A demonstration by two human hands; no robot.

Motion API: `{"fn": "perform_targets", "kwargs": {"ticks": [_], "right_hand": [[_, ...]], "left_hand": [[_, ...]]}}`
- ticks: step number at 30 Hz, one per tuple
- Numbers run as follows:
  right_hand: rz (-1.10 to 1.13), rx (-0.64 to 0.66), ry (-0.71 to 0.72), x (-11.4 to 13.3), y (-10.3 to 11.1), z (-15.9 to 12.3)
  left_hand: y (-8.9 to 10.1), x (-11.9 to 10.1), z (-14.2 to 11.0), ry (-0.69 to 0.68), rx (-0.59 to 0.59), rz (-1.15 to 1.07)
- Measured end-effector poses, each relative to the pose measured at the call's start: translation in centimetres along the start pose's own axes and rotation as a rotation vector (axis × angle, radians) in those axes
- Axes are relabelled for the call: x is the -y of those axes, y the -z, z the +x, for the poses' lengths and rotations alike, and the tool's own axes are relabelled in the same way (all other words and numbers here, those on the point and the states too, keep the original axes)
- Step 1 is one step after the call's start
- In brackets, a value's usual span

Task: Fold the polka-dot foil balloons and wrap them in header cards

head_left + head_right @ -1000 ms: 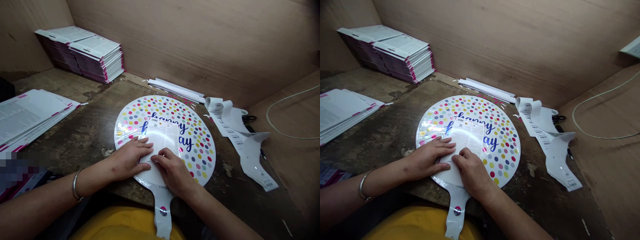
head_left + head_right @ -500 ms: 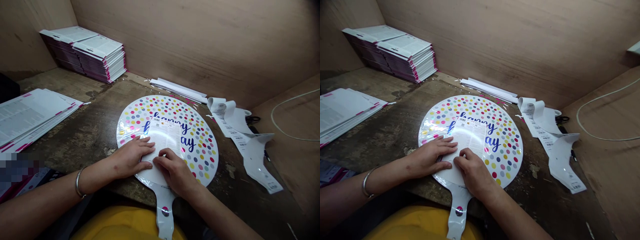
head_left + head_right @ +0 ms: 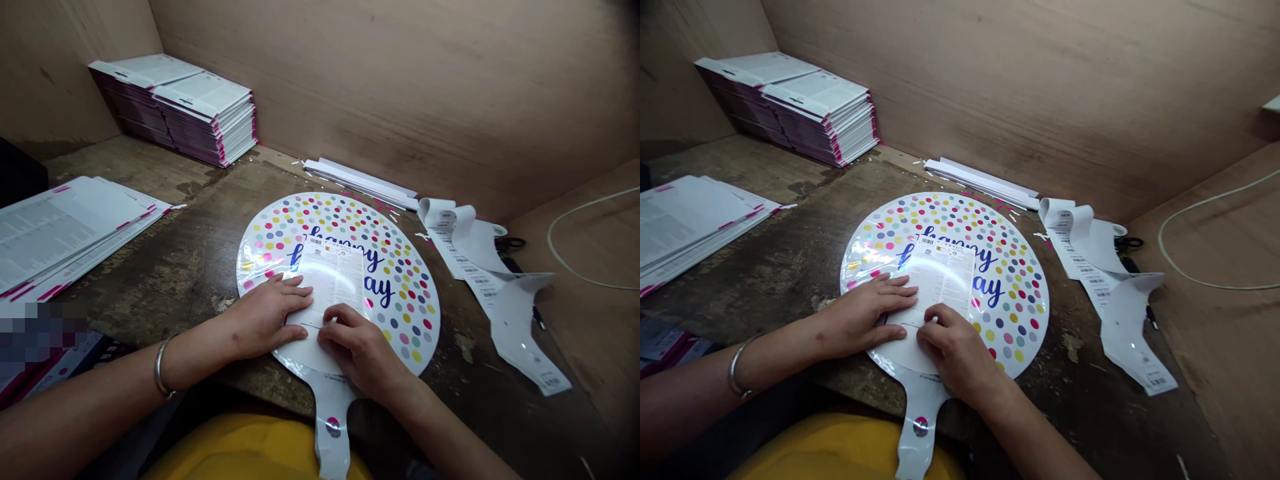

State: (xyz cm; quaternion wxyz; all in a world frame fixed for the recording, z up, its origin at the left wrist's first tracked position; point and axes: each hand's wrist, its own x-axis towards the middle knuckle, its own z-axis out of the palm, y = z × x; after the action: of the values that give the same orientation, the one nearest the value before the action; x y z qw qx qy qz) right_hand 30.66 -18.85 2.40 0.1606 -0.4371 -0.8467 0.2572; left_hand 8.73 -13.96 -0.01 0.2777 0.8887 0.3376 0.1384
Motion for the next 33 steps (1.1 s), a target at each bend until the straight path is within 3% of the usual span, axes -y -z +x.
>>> {"fn": "perform_targets", "kwargs": {"ticks": [4,11,21,24,28,30,33], "right_hand": [[0.012,0.008,-0.006,-0.5,1.2,0.5],[-0.004,0.126,0.094,-1.0,0.7,3.6],[-0.006,0.057,0.121,-0.1,0.1,3.9],[0.196,0.079,-0.004,0.3,1.8,1.5],[0.542,0.217,-0.391,-0.6,6.6,-6.5],[0.415,0.276,-0.555,-1.1,8.4,-10.1],[0.114,0.083,-0.604,-0.6,8.1,-11.2]], "left_hand": [[0.0,0.2,0.1,-0.031,0.008,0.005],[0.1,0.4,0.2,-0.047,0.02,0.003],[0.4,0.2,0.1,-0.044,0.009,-0.02],[0.3,0.5,-0.1,-0.047,-0.004,-0.024],[0.3,0.6,-0.2,-0.07,-0.013,-0.029],[0.3,0.6,-0.2,-0.067,-0.008,-0.024],[0.4,0.5,-0.1,-0.062,0.0,-0.005]]}}
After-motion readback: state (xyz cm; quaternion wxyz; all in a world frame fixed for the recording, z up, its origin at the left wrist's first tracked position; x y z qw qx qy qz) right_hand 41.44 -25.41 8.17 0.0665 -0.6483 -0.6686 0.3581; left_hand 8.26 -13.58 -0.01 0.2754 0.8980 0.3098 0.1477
